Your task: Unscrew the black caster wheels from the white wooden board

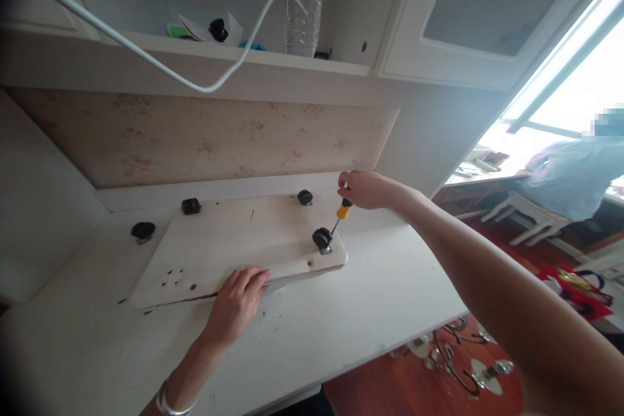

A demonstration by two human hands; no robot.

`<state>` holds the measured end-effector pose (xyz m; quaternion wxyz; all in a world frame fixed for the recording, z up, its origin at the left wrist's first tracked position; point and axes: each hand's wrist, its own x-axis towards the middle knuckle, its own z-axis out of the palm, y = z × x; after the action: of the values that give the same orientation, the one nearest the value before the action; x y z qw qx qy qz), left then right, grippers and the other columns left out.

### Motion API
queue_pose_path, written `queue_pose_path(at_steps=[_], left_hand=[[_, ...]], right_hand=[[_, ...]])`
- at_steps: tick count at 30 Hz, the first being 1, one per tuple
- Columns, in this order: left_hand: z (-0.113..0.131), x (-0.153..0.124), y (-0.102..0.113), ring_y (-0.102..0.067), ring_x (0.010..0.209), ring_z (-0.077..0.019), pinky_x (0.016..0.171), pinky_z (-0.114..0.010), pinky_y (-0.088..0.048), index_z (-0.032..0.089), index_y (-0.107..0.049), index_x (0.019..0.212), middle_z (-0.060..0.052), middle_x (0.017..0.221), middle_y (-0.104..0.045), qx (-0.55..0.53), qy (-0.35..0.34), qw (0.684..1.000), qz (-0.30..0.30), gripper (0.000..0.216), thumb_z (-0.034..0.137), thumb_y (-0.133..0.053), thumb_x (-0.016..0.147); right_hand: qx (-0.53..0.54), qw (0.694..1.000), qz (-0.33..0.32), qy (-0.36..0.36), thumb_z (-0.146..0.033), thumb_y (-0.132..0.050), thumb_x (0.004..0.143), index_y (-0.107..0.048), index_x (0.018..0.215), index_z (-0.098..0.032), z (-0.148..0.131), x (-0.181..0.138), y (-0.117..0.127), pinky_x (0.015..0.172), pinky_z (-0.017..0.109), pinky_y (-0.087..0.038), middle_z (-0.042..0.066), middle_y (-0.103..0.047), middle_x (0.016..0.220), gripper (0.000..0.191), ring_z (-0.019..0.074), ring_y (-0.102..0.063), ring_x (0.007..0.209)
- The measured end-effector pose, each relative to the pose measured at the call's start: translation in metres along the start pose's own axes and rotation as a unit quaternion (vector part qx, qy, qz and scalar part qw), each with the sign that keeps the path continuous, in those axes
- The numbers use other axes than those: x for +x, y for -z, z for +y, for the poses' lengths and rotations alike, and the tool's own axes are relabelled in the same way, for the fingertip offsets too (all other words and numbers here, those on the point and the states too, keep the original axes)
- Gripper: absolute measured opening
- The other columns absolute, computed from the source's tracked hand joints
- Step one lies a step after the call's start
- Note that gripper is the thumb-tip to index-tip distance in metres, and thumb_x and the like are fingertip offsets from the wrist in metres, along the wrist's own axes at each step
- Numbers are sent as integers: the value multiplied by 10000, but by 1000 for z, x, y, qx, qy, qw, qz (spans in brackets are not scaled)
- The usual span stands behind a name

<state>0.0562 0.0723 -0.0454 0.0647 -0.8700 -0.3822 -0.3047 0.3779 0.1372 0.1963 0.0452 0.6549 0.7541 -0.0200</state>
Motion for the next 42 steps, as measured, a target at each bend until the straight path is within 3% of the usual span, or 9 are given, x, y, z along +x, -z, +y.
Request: queue_pose_path(at_steps=[5,8,12,16,20,26,32,38,42], left_hand=[[-1,0,-2,-593,935,-202,876,-363,-498,203,-618,1191,-64,1079,-655,0,-1,1000,2,305,137,-586,894],[-1,0,-1,-592,929,-201,871,-363,-498,207,-618,1193,-59,1075,-656,0,0,1000,1,301,146,-581,900],[-1,0,0,-598,918,-201,861,-362,-504,209,-626,1180,-63,1068,-659,3,-1,1000,2,291,139,-569,903],[-2,0,0,-596,916,-194,859,-361,-509,206,-625,1179,-65,1072,-658,4,-2,1000,4,292,127,-560,905],[-1,0,1,-594,926,-196,864,-368,-512,202,-616,1191,-69,1074,-656,0,-1,1000,1,290,138,-550,916],[0,1,2,-603,917,-197,848,-370,-522,208,-613,1186,-72,1067,-656,-2,-5,1000,3,289,129,-537,919],[0,1,1,-600,927,-203,857,-364,-512,206,-607,1187,-64,1069,-655,-2,-1,1000,-5,296,127,-564,905],[-1,1,2,-594,930,-194,868,-357,-503,201,-605,1190,-60,1076,-653,-1,-3,1000,-7,301,119,-562,904],[-1,0,1,-601,924,-197,866,-365,-508,208,-613,1187,-68,1073,-655,0,0,1000,-4,293,128,-550,912]], right_hand=[[62,997,-38,31,-433,-640,758,-608,1110,-192,3,-1,3,740,323,-464,122,-649,1125,427,245,-630,925],[15,998,-22,-50,-571,-485,859,-625,1009,-173,2,0,2,662,356,-438,137,-679,926,447,261,-642,797],[-7,1000,-14,-13,-361,-494,868,-612,1001,-185,4,0,1,699,344,-436,117,-689,955,251,240,-638,829],[68,996,-49,2,-360,-634,758,-562,1139,-191,2,-3,4,697,320,-464,119,-660,1138,423,225,-647,852],[54,993,-47,-92,-539,-437,887,-530,1195,-154,-3,-4,3,620,361,-451,154,-684,1018,501,223,-642,663],[53,997,-12,48,-310,-596,767,-577,1111,-190,4,-6,2,757,336,-469,130,-641,1153,365,241,-629,933],[26,994,-38,-94,-529,-440,895,-578,1080,-161,-3,-3,4,577,346,-422,110,-688,825,434,202,-616,569],[59,997,-34,32,-313,-606,768,-578,1108,-177,2,-7,7,727,310,-466,132,-652,1159,367,231,-637,918],[50,997,-38,-44,-491,-518,851,-571,1124,-157,0,-6,6,622,338,-453,145,-685,1040,434,203,-637,675]])
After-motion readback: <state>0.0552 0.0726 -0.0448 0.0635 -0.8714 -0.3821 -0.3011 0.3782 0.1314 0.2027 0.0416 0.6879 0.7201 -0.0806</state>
